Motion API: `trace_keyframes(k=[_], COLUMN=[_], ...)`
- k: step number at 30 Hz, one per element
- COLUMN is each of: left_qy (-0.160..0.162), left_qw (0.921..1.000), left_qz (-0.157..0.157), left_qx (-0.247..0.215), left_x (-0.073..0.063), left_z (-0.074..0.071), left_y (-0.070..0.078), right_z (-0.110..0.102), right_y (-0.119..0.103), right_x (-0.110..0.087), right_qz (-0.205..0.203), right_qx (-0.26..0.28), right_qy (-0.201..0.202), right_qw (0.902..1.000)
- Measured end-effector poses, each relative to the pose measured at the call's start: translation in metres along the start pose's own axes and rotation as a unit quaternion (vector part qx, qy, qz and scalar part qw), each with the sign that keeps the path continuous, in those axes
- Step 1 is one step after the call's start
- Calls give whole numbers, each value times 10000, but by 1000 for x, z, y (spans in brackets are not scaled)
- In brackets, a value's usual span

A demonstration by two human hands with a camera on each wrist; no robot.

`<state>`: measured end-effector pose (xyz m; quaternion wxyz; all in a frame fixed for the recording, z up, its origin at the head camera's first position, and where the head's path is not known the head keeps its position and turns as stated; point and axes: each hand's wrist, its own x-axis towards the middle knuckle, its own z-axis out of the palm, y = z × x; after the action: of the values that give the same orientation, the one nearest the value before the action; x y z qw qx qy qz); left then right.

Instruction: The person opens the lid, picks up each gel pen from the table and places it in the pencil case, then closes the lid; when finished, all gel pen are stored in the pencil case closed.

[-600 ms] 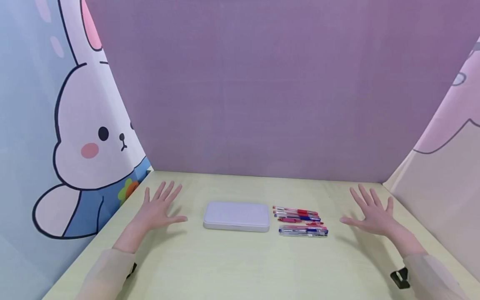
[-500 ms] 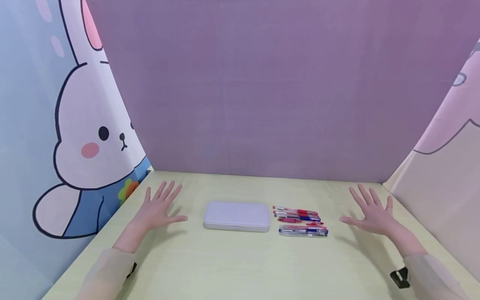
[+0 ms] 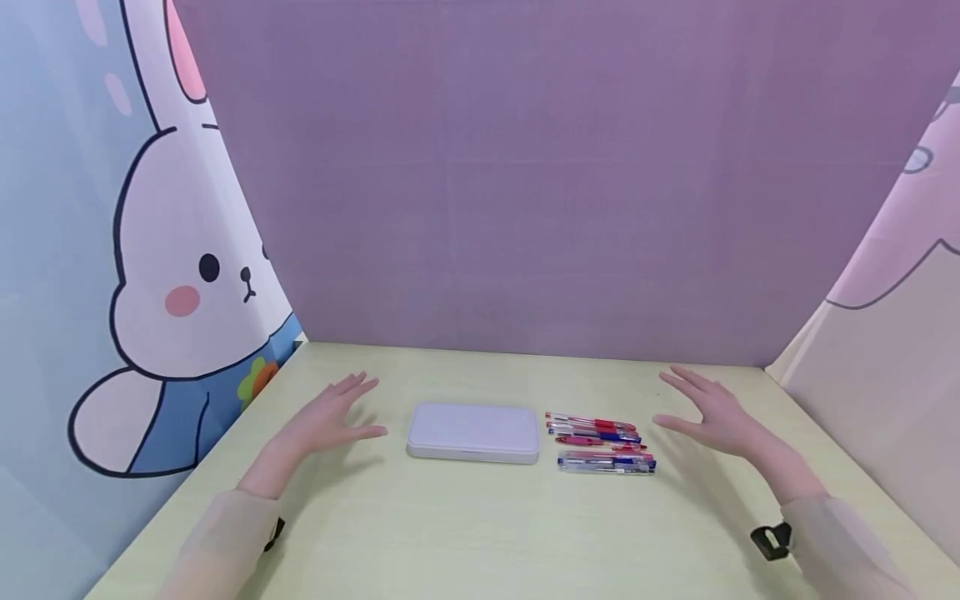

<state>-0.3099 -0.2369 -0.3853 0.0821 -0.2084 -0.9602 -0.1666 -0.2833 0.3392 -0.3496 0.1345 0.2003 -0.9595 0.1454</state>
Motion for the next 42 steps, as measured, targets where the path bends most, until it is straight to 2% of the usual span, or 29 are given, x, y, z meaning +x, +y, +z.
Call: trace_keyframes(k=[5,12,19,28,37,42], left_qy=[-244,-184,-273,-436,-656,-884], left_qw=[9984,9971,9936,9907,9872,9859], left_qz=[-152,155,184,293,159,34], left_qx=[-490,-726,-1079,-1253,-1447,-1424], left_x=[9,19,27,34,38,40], left_z=[5,15,23,27,27,31], left_y=[6,11,18,27,34,35], right_z=[5,16,24,39,49,57], right_y=[-13,-31,-51,-73,-93,-105], right_x=[10,25,37,50,60,65], right_qz=[9,-268,-526,-828,-991,-1100], right_qx=[340,572,743,837,977,1012], right_qy=[-78,-1,1,-112,-251,-359], right_qw=[9994,9980,9958,9930,9899,9881])
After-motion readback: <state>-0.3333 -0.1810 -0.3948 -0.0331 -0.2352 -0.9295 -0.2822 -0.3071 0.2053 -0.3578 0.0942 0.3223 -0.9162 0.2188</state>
